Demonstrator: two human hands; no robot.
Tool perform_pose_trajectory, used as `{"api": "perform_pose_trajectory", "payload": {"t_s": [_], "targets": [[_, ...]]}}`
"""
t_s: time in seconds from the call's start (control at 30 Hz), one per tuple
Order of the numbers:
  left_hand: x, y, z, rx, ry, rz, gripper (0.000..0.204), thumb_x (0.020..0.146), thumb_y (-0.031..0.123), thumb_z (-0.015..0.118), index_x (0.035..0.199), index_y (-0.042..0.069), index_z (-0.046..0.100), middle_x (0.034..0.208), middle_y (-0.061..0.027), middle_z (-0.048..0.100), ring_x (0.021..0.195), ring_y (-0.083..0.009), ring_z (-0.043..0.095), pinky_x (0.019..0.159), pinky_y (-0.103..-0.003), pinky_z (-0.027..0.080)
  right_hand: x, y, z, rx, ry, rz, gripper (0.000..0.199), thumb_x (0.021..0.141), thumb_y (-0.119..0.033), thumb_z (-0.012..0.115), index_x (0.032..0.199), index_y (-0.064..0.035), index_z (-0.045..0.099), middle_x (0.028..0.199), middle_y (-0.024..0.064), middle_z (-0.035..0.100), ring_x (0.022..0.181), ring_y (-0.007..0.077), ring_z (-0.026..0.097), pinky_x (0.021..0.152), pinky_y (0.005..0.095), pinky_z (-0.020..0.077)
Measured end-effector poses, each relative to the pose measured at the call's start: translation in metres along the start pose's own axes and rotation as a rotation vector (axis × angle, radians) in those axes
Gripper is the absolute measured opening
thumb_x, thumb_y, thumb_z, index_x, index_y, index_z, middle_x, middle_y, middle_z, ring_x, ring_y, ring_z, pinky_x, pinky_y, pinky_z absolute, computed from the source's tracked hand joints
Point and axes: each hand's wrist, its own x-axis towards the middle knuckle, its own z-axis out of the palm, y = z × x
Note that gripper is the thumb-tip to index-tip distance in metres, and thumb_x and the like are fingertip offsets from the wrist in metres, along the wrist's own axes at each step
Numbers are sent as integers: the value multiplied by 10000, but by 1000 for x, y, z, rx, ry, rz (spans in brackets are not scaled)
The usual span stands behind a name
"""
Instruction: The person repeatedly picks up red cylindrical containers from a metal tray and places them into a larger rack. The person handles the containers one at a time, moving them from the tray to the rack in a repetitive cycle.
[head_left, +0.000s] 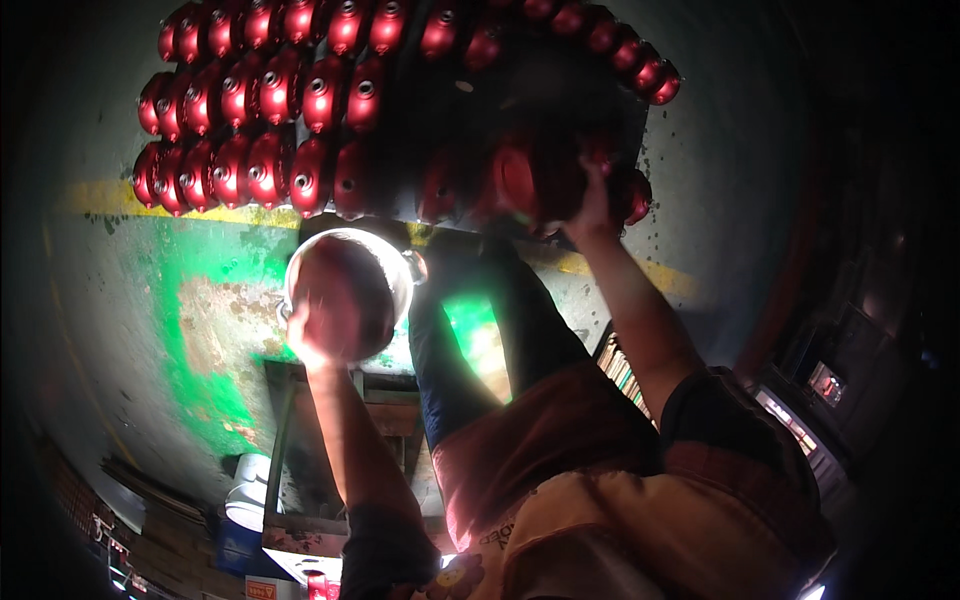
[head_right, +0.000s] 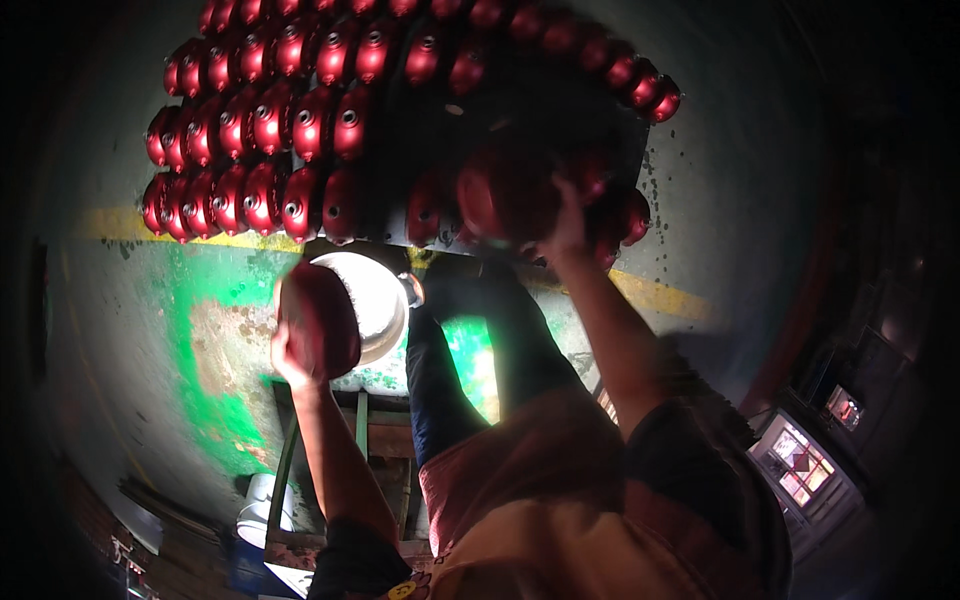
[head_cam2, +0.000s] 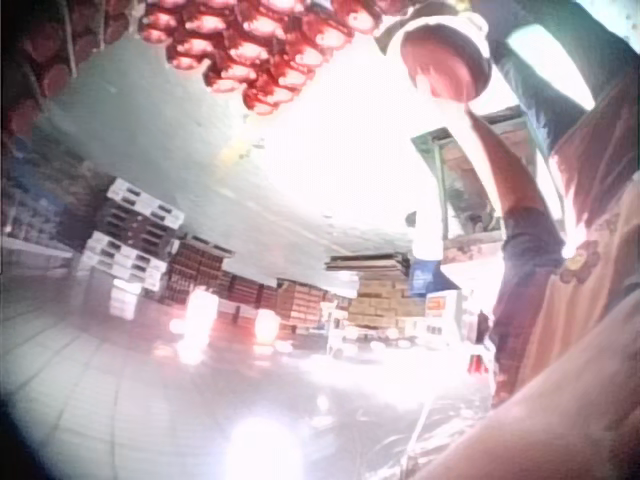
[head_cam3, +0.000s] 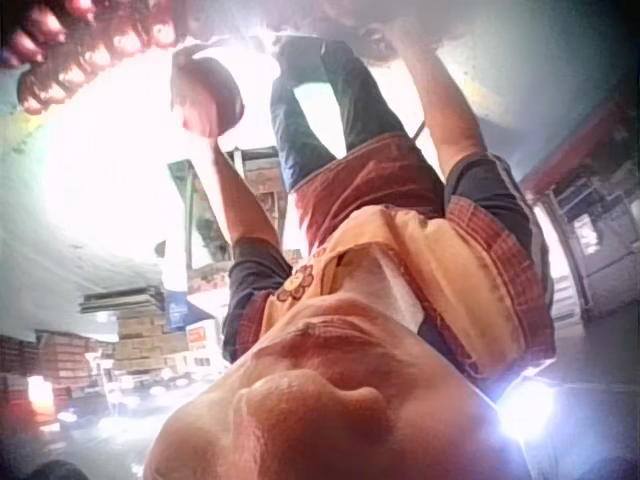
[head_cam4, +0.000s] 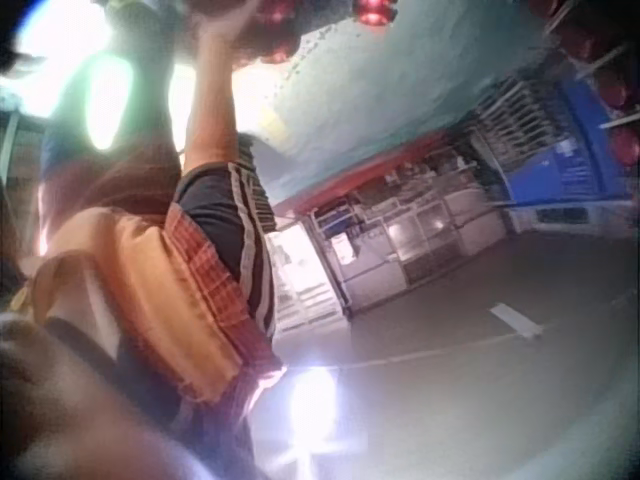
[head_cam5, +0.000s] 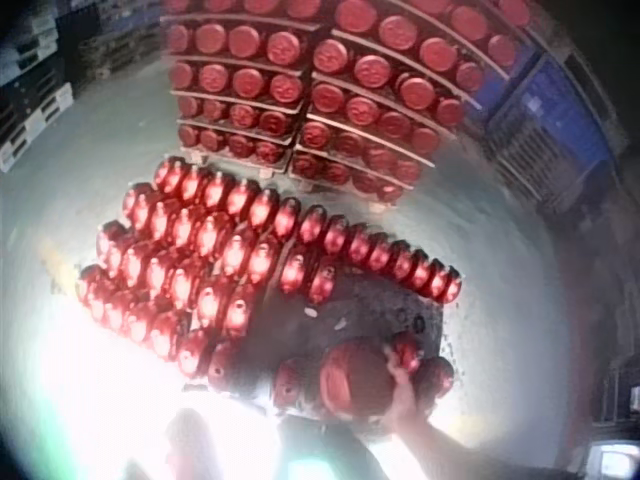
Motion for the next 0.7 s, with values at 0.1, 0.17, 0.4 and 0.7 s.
{"api": "perform_pose_trajectory", "payload": {"t_s": [0.1, 0.17, 0.4, 0.7], "targets": [[91, -23, 66, 596, -50, 210, 660, 901, 250, 508, 1500, 27, 342, 1474, -144, 422, 1347, -291, 413, 1142, -419, 303, 42, -41, -10, -571, 114, -449, 434, 954, -248, 568, 1362, -101, 553, 1337, 120, 566, 1209, 267, 543, 1065, 393, 413], [148, -57, 106, 815, -60, 343, 611, 807, 57, 649, 1402, 36, 511, 1354, -100, 569, 1221, -237, 540, 1078, -365, 398, 68, -49, -23, -1082, 213, -678, 480, 906, -239, 664, 1373, -181, 567, 1310, 141, 565, 1210, 283, 514, 1038, 427, 406], [264, -201, 170, 1567, -227, 835, 551, 776, 85, 732, 1303, 193, 611, 1344, -161, 492, 1193, -353, 528, 1014, -409, 455, 135, -11, -58, -1630, 517, -1059, 462, 831, -173, 743, 1278, -226, 639, 1122, 150, 562, 1070, 280, 540, 932, 355, 460], [266, -247, 146, 1744, -174, 574, 559, 772, 57, 717, 1291, 252, 640, 1469, -177, 386, 1289, -390, 428, 1078, -413, 400, 131, -5, -57, -1715, 295, -599, 612, 853, -145, 663, 1420, -316, 506, 1435, 287, 337, 1294, 473, 375, 1070, 529, 371]]}}
